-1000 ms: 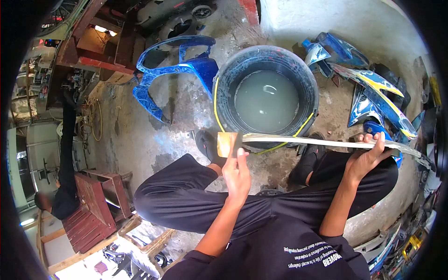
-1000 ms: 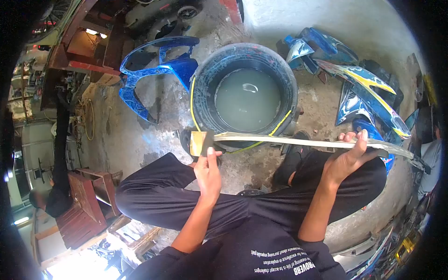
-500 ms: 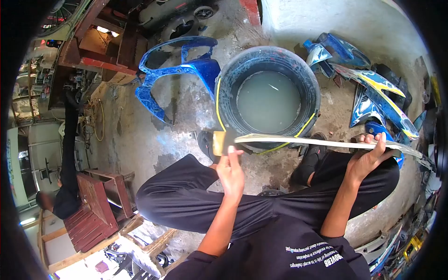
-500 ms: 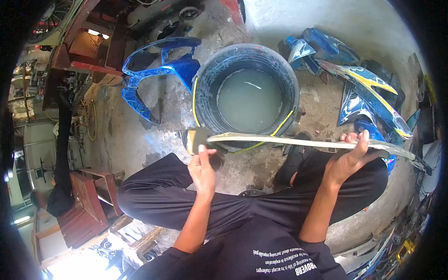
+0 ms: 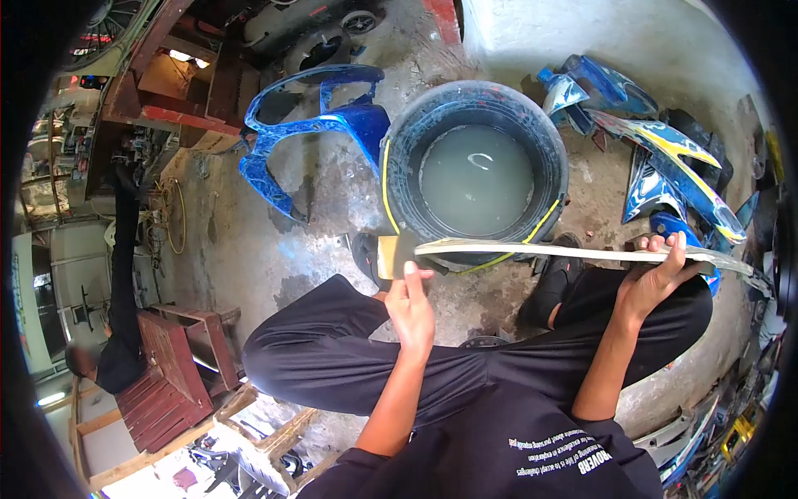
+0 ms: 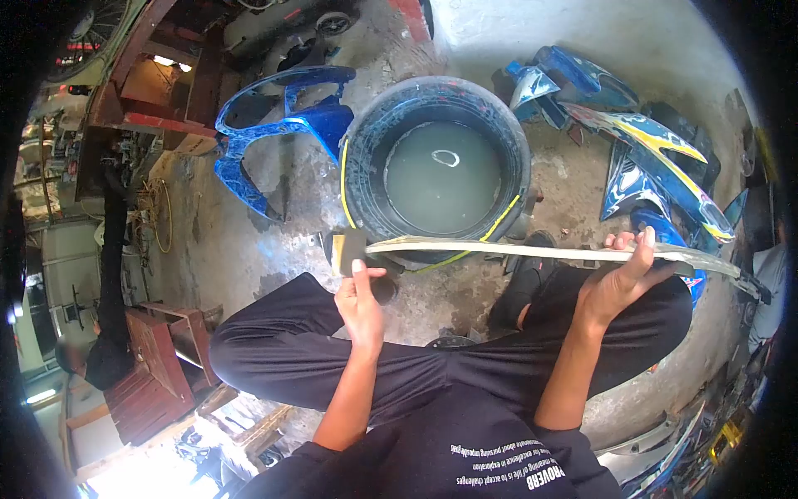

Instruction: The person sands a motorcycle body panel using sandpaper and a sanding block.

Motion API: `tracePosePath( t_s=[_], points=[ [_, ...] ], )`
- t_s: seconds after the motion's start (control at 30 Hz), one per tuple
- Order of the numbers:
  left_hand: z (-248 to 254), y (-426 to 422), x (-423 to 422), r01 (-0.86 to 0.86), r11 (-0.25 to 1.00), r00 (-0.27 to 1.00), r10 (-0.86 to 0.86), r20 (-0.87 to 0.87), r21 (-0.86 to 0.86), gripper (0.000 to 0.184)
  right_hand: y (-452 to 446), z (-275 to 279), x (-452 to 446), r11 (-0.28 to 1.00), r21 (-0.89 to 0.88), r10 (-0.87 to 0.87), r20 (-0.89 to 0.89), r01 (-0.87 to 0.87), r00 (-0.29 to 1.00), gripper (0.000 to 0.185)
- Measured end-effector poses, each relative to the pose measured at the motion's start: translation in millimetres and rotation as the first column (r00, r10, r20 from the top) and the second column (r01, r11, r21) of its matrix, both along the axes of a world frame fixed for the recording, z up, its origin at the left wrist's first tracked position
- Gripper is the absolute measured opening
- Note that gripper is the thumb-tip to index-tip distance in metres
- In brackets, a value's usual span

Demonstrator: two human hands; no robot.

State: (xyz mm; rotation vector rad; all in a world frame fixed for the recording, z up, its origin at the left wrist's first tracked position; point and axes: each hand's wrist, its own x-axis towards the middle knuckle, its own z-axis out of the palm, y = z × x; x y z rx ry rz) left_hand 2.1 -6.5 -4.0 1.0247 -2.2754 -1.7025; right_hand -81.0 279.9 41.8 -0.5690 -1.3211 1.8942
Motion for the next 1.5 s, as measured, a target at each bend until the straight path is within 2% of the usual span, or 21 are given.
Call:
tracePosePath(
  t_s=[0.03, 0.17, 0.27, 0.33, 0.37, 0.43, 0.57, 0.63, 0.73, 0.8, 0.83, 0.93, 1.03, 1.1, 1.13, 1.17, 1.23, 1.3, 1.37, 1.43, 1.5],
  points=[
    [1, 2, 3, 0.041, 0.999, 0.997, -0.041, 0.071, -0.003, 0.045, 0, 0, 0, 1.000, 0.004, -0.010, 0.007, 0.010, 1.000, 0.064],
    [4, 0, 2, 0.045, 0.998, 0.999, -0.044, 0.027, -0.043, 0.046, 1, -1, -1, 1.000, -0.006, 0.017, 0.009, -0.017, 1.000, 0.064],
    [-3, 5, 1, -0.006, 1.000, 0.999, 0.007, -0.042, 0.020, 0.046, 0, 0, -1, 0.999, 0.037, -0.001, -0.005, 0.002, 1.000, 0.061],
    [-7, 12, 4, 0.120, 0.992, 0.972, -0.125, -0.198, -0.039, 0.047, 1, 0, -1, 1.000, 0.031, -0.006, 0.010, 0.005, 1.000, 0.059],
    [-7, 6, 2, 0.119, 0.992, 0.972, -0.126, -0.199, -0.046, 0.047, 0, -1, -2, 1.000, 0.021, -0.023, 0.028, 0.022, 0.999, 0.057],
    [-4, -5, -1, -0.029, 0.998, 0.995, 0.033, -0.094, 0.051, 0.048, -2, 0, -1, 0.999, 0.026, -0.026, 0.022, 0.026, 0.999, 0.056],
    [-1, 0, 6, 0.149, 0.987, 0.987, -0.152, -0.046, -0.057, 0.050, 0, 0, -2, 1.000, 0.003, -0.012, 0.018, 0.012, 1.000, 0.055],
    [-5, -7, -1, -0.024, 0.997, 0.996, 0.030, -0.088, 0.067, 0.050, -1, 0, -1, 1.000, -0.015, -0.002, 0.012, 0.002, 1.000, 0.057],
    [-4, 1, 5, 0.074, 0.996, 0.997, -0.072, -0.035, 0.044, 0.050, -1, 2, -2, 0.999, 0.026, -0.031, 0.007, 0.031, 0.999, 0.055],
    [-6, -5, 5, 0.096, 0.995, 0.995, -0.096, -0.032, 0.005, 0.050, 2, -1, -2, 1.000, -0.018, -0.010, 0.016, 0.010, 1.000, 0.065],
    [-4, -10, 1, 0.003, 0.999, 1.000, -0.001, -0.027, 0.049, 0.051, 1, -2, -1, 1.000, -0.019, -0.015, 0.018, 0.015, 1.000, 0.065],
    [-11, -2, 5, 0.030, 0.998, 0.997, -0.026, -0.075, 0.053, 0.052, 2, -1, -1, 0.999, 0.044, -0.011, 0.013, 0.010, 1.000, 0.075],
    [-13, -4, 7, 0.152, 0.988, 0.982, -0.152, -0.113, -0.009, 0.052, 1, -3, -2, 1.000, 0.004, -0.001, 0.015, 0.001, 1.000, 0.079],
    [-7, -5, 0, 0.003, 0.995, 0.992, 0.009, -0.127, 0.097, 0.049, 0, -1, -1, 0.999, 0.023, -0.023, 0.029, 0.022, 0.999, 0.074],
    [-4, -2, 5, 0.075, 0.995, 0.997, -0.076, 0.011, 0.066, 0.049, 0, 1, 0, 0.999, 0.047, -0.002, 0.026, 0.001, 1.000, 0.075],
    [-17, 3, 9, 0.186, 0.981, 0.965, -0.194, -0.178, -0.061, 0.050, 1, 1, -1, 0.999, 0.049, 0.004, 0.025, -0.006, 1.000, 0.075],
    [-8, -4, 7, 0.160, 0.987, 0.985, -0.160, -0.071, -0.005, 0.051, 2, -1, -2, 1.000, -0.011, 0.014, 0.014, -0.014, 1.000, 0.071],
    [-7, -13, 2, -0.006, 0.995, 0.997, 0.013, -0.073, 0.098, 0.050, -2, -1, -1, 1.000, -0.007, -0.003, 0.010, 0.003, 1.000, 0.069],
    [-6, -4, 7, 0.177, 0.984, 0.984, -0.178, -0.025, -0.009, 0.051, 0, 0, -1, 1.000, 0.009, -0.009, 0.005, 0.009, 1.000, 0.066],
    [-16, 0, 4, 0.222, 0.948, 0.925, -0.278, -0.259, -0.227, 0.052, 1, -2, -2, 1.000, 0.006, 0.006, 0.003, -0.006, 1.000, 0.058],
    [-6, -13, 4, 0.057, 0.998, 0.997, -0.055, -0.051, 0.041, 0.046, 1, -3, -1, 1.000, -0.012, 0.019, 0.004, -0.019, 1.000, 0.052]
  ],
)
